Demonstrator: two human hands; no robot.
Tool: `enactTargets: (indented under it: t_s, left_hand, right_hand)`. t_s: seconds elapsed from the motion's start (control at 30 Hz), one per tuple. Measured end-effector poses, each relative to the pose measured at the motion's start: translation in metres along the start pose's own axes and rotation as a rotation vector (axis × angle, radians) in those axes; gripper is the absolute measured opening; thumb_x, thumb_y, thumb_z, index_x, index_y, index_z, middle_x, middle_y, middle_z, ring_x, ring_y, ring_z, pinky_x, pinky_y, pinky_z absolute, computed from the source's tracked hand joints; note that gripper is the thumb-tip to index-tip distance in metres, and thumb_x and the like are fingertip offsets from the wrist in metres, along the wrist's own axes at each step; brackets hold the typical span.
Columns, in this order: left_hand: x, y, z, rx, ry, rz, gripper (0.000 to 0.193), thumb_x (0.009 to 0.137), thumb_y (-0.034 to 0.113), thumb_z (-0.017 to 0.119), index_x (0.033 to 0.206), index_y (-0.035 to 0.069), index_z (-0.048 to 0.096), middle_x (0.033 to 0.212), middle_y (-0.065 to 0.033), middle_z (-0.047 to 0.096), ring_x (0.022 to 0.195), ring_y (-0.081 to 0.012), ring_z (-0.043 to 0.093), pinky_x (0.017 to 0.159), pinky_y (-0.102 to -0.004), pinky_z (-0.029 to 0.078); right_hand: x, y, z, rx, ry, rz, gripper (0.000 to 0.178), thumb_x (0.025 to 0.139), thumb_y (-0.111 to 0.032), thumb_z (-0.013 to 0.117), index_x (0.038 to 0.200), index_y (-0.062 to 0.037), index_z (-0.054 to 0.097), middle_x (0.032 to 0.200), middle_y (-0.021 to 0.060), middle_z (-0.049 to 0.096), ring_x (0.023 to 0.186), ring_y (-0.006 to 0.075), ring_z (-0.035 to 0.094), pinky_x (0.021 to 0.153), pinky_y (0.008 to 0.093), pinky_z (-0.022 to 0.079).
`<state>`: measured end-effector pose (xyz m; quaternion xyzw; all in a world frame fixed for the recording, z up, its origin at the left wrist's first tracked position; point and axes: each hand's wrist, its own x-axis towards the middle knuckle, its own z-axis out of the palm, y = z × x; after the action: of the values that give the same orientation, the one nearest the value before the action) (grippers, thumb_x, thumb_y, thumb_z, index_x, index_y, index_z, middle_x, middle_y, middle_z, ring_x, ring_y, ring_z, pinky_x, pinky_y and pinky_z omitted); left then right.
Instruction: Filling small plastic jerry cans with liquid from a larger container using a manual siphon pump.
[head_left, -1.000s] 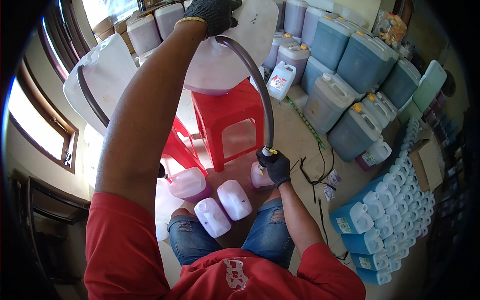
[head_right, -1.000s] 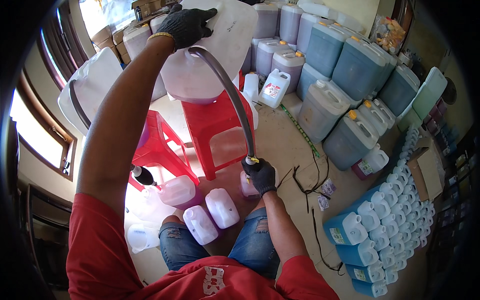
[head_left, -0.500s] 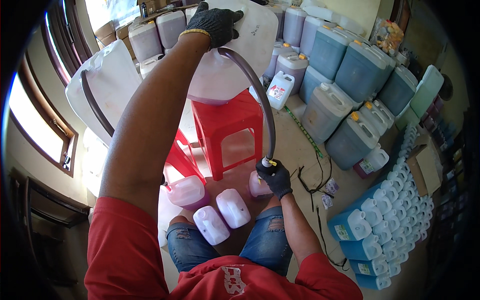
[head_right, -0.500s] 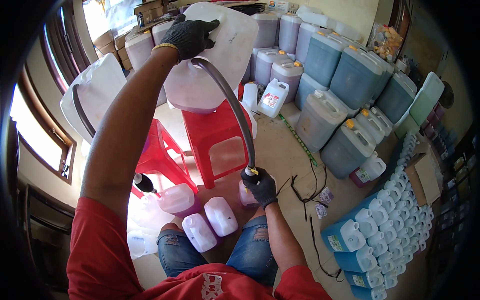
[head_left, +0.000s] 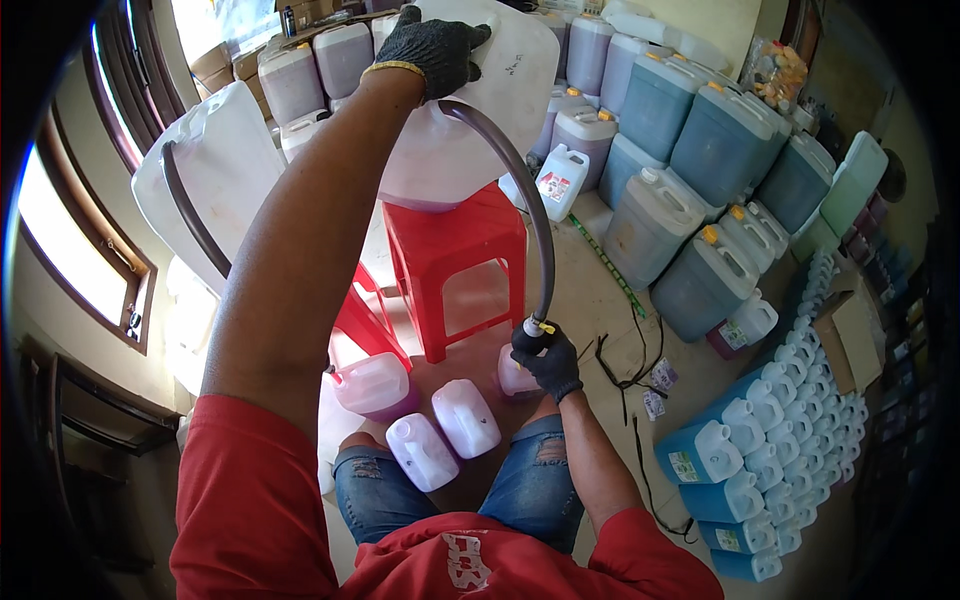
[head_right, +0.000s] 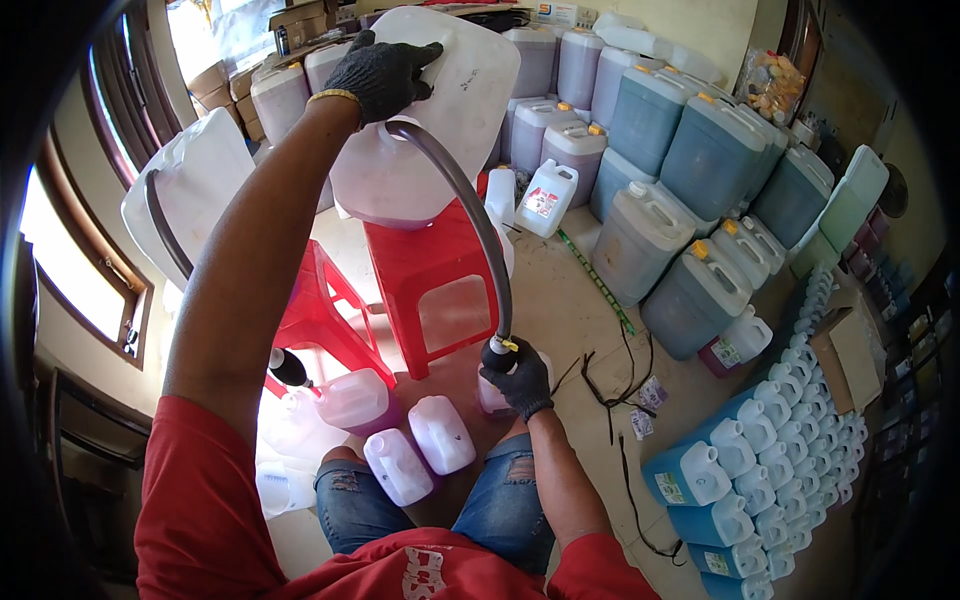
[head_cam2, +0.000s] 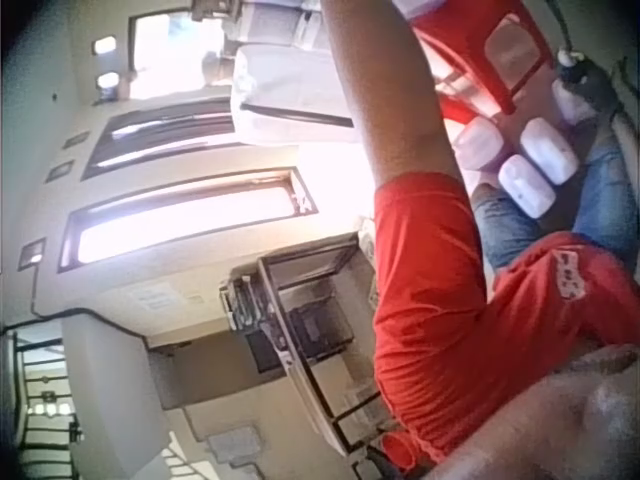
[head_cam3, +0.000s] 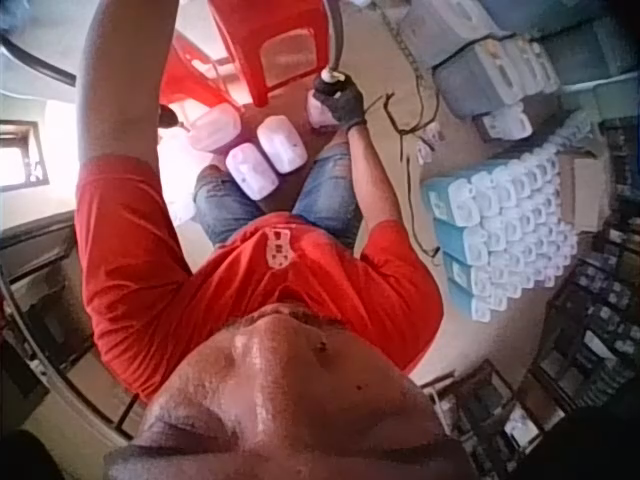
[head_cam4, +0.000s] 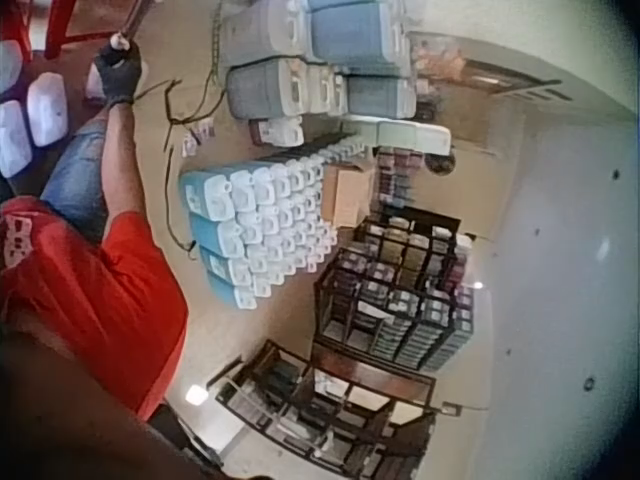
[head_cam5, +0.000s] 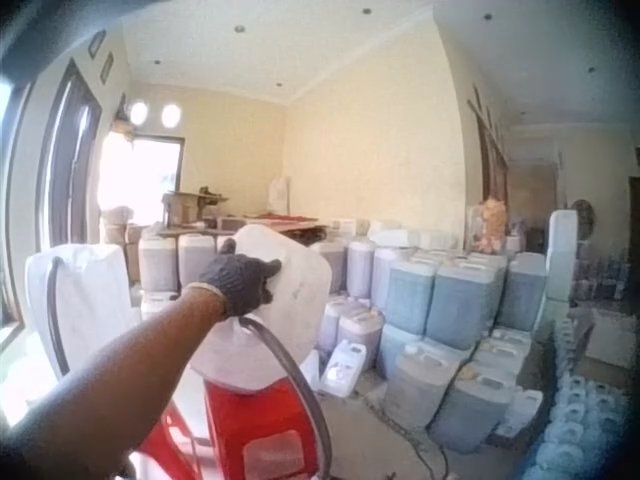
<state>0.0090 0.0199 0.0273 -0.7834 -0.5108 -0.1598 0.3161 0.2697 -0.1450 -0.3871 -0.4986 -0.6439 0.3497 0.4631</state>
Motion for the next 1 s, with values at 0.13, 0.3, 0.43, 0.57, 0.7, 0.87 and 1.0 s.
enactTargets:
  t_s: [0.13, 0.3, 0.43, 0.57, 0.7, 0.87, 1.0]
  left_hand:
    - [0.000, -0.001, 0.001, -0.011, 0.019, 0.009, 0.056, 0.092, 0.031, 0.072, 0.147, 0.022, 0.061, 0.117, -0.0125, 0.076, 0.112, -0.0289, 0.069, 0.113, -0.0477, 0.034]
    - [0.002, -0.001, 0.004, -0.001, 0.021, 0.015, 0.056, 0.092, 0.030, 0.072, 0.146, 0.022, 0.061, 0.116, -0.0134, 0.076, 0.111, -0.0295, 0.070, 0.113, -0.0478, 0.034]
    - [-0.001, 0.005, 0.004, 0.028, 0.040, 0.005, 0.056, 0.092, 0.030, 0.072, 0.146, 0.023, 0.061, 0.115, -0.0134, 0.076, 0.113, -0.0295, 0.069, 0.114, -0.0472, 0.034]
    - [0.001, 0.002, 0.003, -0.006, 0.026, 0.000, 0.056, 0.092, 0.030, 0.072, 0.146, 0.023, 0.061, 0.116, -0.0128, 0.076, 0.113, -0.0297, 0.069, 0.114, -0.0466, 0.034]
    - [0.000, -0.004, 0.008, 0.005, 0.037, 0.006, 0.057, 0.092, 0.032, 0.073, 0.147, 0.023, 0.061, 0.117, -0.0115, 0.076, 0.114, -0.0291, 0.069, 0.115, -0.0467, 0.033]
    - [0.001, -0.002, 0.004, -0.028, 0.014, -0.001, 0.057, 0.092, 0.032, 0.074, 0.147, 0.023, 0.060, 0.118, -0.0113, 0.076, 0.115, -0.0290, 0.069, 0.115, -0.0459, 0.033]
    - [0.001, -0.001, 0.004, 0.011, 0.032, 0.016, 0.057, 0.092, 0.033, 0.073, 0.147, 0.023, 0.060, 0.120, -0.0121, 0.075, 0.115, -0.0293, 0.069, 0.115, -0.0467, 0.033]
  right_hand:
    - [0.001, 0.007, 0.009, 0.013, 0.087, -0.024, 0.053, 0.076, -0.026, 0.092, 0.117, -0.0019, 0.069, 0.101, 0.0108, 0.077, 0.093, 0.0218, 0.074, 0.087, 0.0364, 0.058]
    - [0.011, 0.018, 0.013, 0.129, 0.066, 0.183, 0.032, 0.085, -0.027, 0.086, 0.096, -0.0013, 0.073, 0.080, 0.0051, 0.074, 0.075, 0.0138, 0.070, 0.072, 0.0320, 0.057]
    - [0.012, 0.020, 0.013, 0.116, 0.056, 0.237, 0.027, 0.088, -0.025, 0.085, 0.092, -0.0014, 0.072, 0.077, 0.0012, 0.073, 0.072, 0.0089, 0.067, 0.069, 0.0292, 0.056]
    - [0.009, 0.020, 0.012, 0.030, 0.073, 0.209, 0.030, 0.087, -0.027, 0.086, 0.092, -0.0011, 0.072, 0.076, 0.0021, 0.073, 0.071, 0.0097, 0.068, 0.070, 0.0297, 0.056]
    - [0.002, 0.004, 0.009, -0.041, 0.101, 0.094, 0.046, 0.081, -0.031, 0.090, 0.107, 0.0011, 0.071, 0.091, 0.0094, 0.076, 0.084, 0.0193, 0.072, 0.079, 0.0352, 0.057]
    - [-0.016, 0.000, 0.046, -0.334, 0.470, 0.024, 0.073, 0.074, -0.033, 0.093, 0.129, 0.0034, 0.061, 0.116, 0.0179, 0.068, 0.110, 0.0335, 0.067, 0.098, 0.0448, 0.053]
    - [-0.015, -0.005, 0.084, -0.256, 0.769, 0.010, 0.079, 0.068, -0.026, 0.096, 0.130, 0.0029, 0.057, 0.114, 0.0177, 0.065, 0.107, 0.0361, 0.066, 0.097, 0.0482, 0.052]
